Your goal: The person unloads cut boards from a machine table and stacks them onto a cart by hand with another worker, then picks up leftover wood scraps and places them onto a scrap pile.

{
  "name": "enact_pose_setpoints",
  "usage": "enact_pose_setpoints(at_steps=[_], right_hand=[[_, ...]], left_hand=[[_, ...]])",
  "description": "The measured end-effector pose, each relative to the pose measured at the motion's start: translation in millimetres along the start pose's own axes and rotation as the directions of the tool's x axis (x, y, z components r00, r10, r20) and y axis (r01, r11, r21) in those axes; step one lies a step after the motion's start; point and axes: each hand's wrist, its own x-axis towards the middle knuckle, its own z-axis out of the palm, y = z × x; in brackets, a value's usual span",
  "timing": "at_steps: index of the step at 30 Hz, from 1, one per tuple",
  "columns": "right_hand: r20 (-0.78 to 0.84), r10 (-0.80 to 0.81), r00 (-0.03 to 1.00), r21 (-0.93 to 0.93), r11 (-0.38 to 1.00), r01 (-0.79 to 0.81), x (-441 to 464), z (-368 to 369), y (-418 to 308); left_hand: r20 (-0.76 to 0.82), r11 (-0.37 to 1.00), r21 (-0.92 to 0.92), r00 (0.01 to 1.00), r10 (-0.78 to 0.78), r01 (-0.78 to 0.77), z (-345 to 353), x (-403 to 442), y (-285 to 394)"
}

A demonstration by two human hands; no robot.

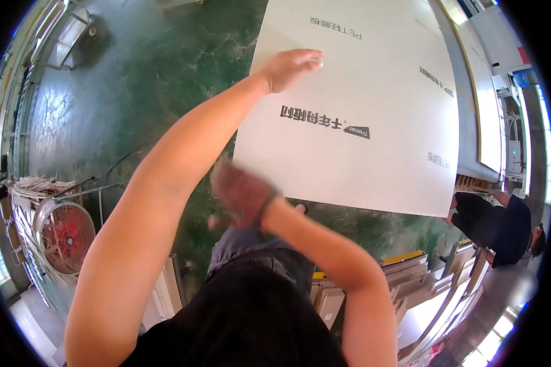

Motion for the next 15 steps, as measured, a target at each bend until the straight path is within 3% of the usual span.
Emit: enact_pose_setpoints(at_steps=[1,2,4,5,6,10,11,14,15], right_hand=[[0.09,-0.028,0.996,0.102,0.995,0.019,-17.2,38.9,-22.8],[0.416,-0.107,0.903,0.186,0.982,0.03,-26.7,34.9,-46.3],[0.312,-0.283,0.907,0.374,0.914,0.156,-54.4,60.5,-80.3],[-0.116,-0.353,0.928,0.38,0.848,0.37,-59.3,79.4,-61.3],[-0.27,-0.229,0.935,0.398,0.858,0.325,-52.3,17.8,-54.9],[-0.389,0.011,0.921,0.179,0.982,0.063,-17.0,-73.2,7.0],[-0.313,0.134,0.94,0.07,0.991,-0.118,-12.3,-67.8,17.9],[-0.42,0.03,0.907,-0.045,0.998,-0.054,-11.7,-46.5,25.4],[-0.373,-0.015,0.928,-0.006,1.0,0.014,-19.3,-39.9,17.2]], left_hand=[[0.01,0.999,0.034,0.999,0.038,-0.038,2.5,-0.1,-2.1],[0.011,0.993,0.079,0.997,0.082,-0.082,2.5,4.6,-9.2],[0.035,0.977,0.17,0.991,0.127,-0.131,13.7,6.9,-22.2],[0.026,0.961,0.236,0.99,0.14,-0.142,15.3,8.7,-24.2],[0.003,0.946,0.294,0.989,0.146,-0.14,14.7,4.2,-18.1],[0.051,0.941,0.276,0.981,0.189,-0.195,6.6,9.8,-15.7],[0.051,0.951,0.26,0.986,0.16,-0.168,9.4,6.7,-6.4],[0.041,0.953,0.272,0.991,0.128,-0.134,15.3,7.2,-7.1],[0.034,0.951,0.285,0.993,0.114,-0.119,12.8,5.6,-3.4]])
